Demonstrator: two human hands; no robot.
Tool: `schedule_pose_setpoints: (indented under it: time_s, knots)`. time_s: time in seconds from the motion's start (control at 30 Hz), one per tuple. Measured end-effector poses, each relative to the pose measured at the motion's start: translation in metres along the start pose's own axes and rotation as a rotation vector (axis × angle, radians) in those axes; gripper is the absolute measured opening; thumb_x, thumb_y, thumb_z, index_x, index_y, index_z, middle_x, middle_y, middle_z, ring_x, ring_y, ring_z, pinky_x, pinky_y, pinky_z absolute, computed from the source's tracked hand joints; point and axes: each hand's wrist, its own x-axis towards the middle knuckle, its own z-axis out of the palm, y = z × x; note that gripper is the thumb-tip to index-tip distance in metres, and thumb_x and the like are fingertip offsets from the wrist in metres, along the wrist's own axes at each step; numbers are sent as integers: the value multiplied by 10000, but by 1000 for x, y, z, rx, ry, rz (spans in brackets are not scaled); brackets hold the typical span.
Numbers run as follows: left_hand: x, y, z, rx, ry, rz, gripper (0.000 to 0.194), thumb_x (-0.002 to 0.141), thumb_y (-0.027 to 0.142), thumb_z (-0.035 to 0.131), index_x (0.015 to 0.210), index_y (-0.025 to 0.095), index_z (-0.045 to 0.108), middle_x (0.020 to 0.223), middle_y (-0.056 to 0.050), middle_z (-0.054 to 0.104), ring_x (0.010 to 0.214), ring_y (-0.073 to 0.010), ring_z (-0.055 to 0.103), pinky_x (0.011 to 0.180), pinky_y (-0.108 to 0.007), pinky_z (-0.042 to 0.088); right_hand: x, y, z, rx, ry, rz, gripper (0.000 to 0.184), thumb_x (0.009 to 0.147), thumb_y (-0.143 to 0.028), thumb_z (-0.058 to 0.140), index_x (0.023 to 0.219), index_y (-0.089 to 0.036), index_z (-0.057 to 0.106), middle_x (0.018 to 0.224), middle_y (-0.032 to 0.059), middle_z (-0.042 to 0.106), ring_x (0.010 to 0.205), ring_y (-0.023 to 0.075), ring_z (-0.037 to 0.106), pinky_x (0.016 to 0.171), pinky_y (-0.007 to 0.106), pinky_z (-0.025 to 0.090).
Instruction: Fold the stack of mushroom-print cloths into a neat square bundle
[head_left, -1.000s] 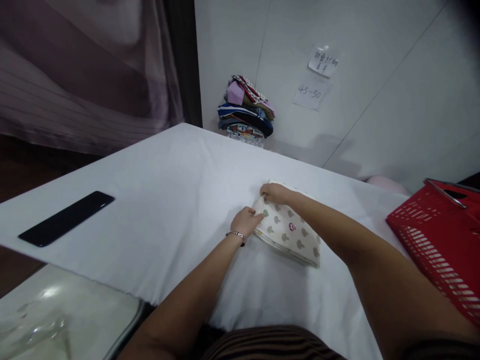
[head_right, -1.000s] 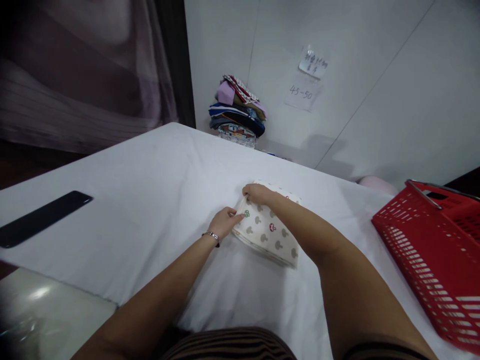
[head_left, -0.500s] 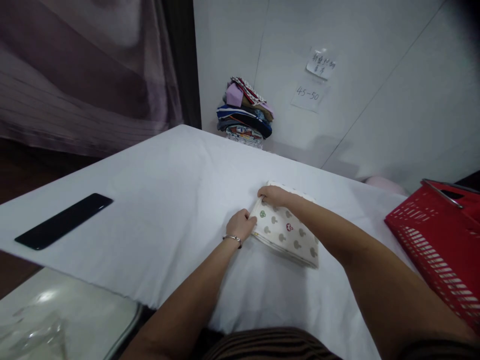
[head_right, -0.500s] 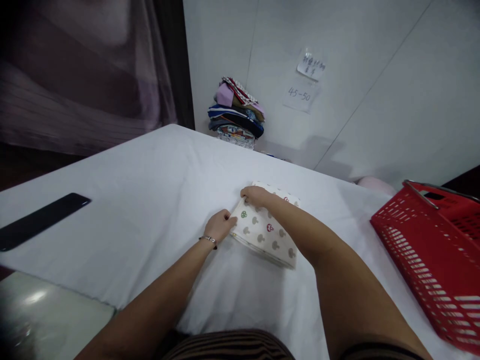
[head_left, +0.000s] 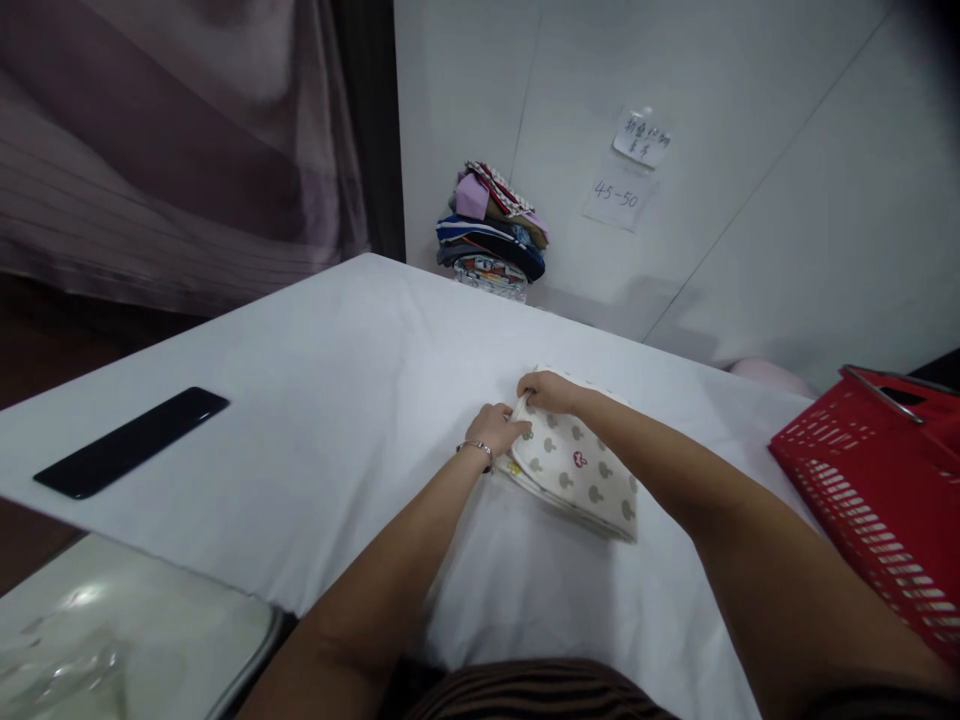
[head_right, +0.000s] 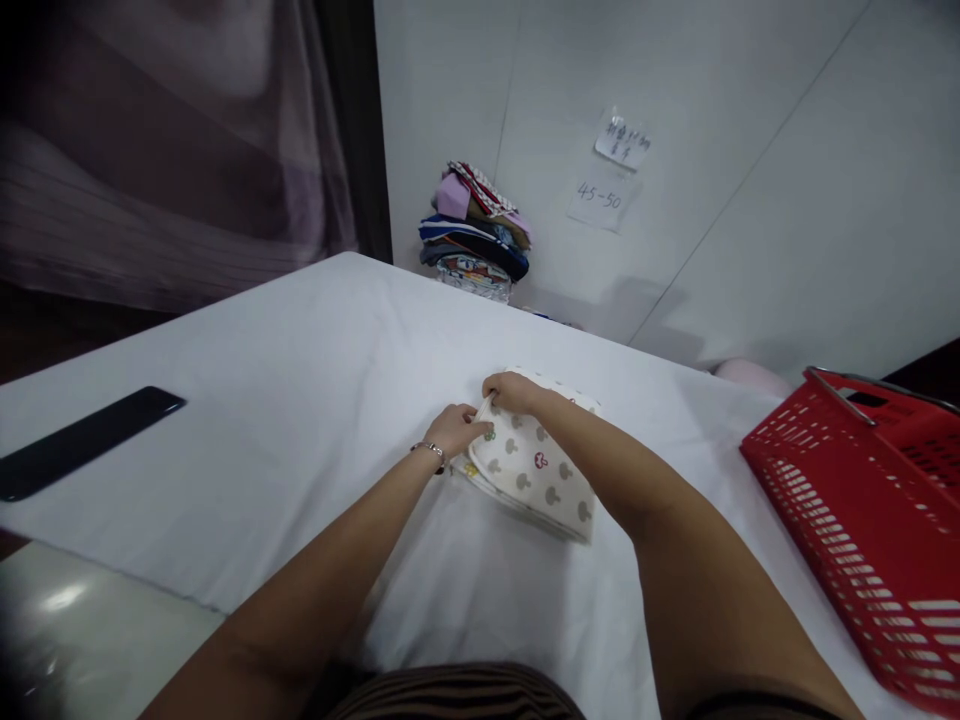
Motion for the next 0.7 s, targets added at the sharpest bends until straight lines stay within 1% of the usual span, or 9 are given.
schedule_pose_setpoints:
  time_s: [0.17, 0.27, 0.33, 0.47, 0.53, 0.6, 0.7]
  knots:
    - [12, -1, 3, -55, -20, -15, 521, 621, 522, 653, 1040, 212, 635, 1073, -80, 625, 931, -220, 597, 699, -260, 428, 1, -2, 0, 12, -13, -9, 287, 673, -75, 518, 884, -196, 669, 902, 19, 673, 822, 166, 584, 740, 242, 424]
    - [15, -2, 6, -46, 51, 7, 482, 632, 486, 661, 1032, 218, 638, 1098, -76, 613, 918, -196, 594, 716, -251, 418, 1, -3, 1, 17, -14, -7, 279, 679, -76, 522, 881, -198, 671, 876, 11, 673, 802, 154, 583, 728, 232, 424]
    - [17, -2, 9, -29, 87, 26, 419, 644, 457, 656, 984, 212, 648, 1091, -69, 615, 904, -182, 593, 709, -243, 410, 0, -5, 1, 19, -9, 0, 282, 678, -73, 528, 887, -197, 672, 881, 11, 673, 801, 151, 584, 727, 229, 424]
    - [16, -1, 12, -9, 83, 23, 249, 684, 397, 616, 825, 196, 657, 919, -46, 662, 842, -170, 600, 658, -233, 395, -2, -7, 0, 6, -32, 16, 297, 690, -75, 533, 923, -200, 670, 940, 26, 673, 837, 163, 590, 736, 234, 429]
    - [15, -2, 13, -3, 90, 20, 203, 702, 375, 592, 781, 198, 651, 847, -39, 668, 816, -168, 602, 639, -234, 388, -1, -7, -2, -17, -64, 16, 313, 706, -90, 534, 965, -209, 662, 984, 30, 670, 866, 171, 593, 743, 239, 432]
    - [14, -3, 13, -1, 101, 13, 185, 708, 367, 579, 760, 201, 644, 814, -36, 667, 794, -167, 601, 623, -237, 380, 0, -5, -6, -71, -106, 0, 332, 714, -122, 550, 1017, -217, 650, 1040, 36, 659, 918, 187, 590, 769, 251, 432]
    - [13, -6, 13, -9, 107, -1, 180, 702, 369, 580, 753, 205, 633, 815, -33, 662, 776, -164, 597, 608, -241, 373, 4, 1, -16, -191, -167, -5, 381, 707, -199, 593, 1086, -216, 628, 1113, 56, 634, 988, 221, 575, 809, 279, 429]
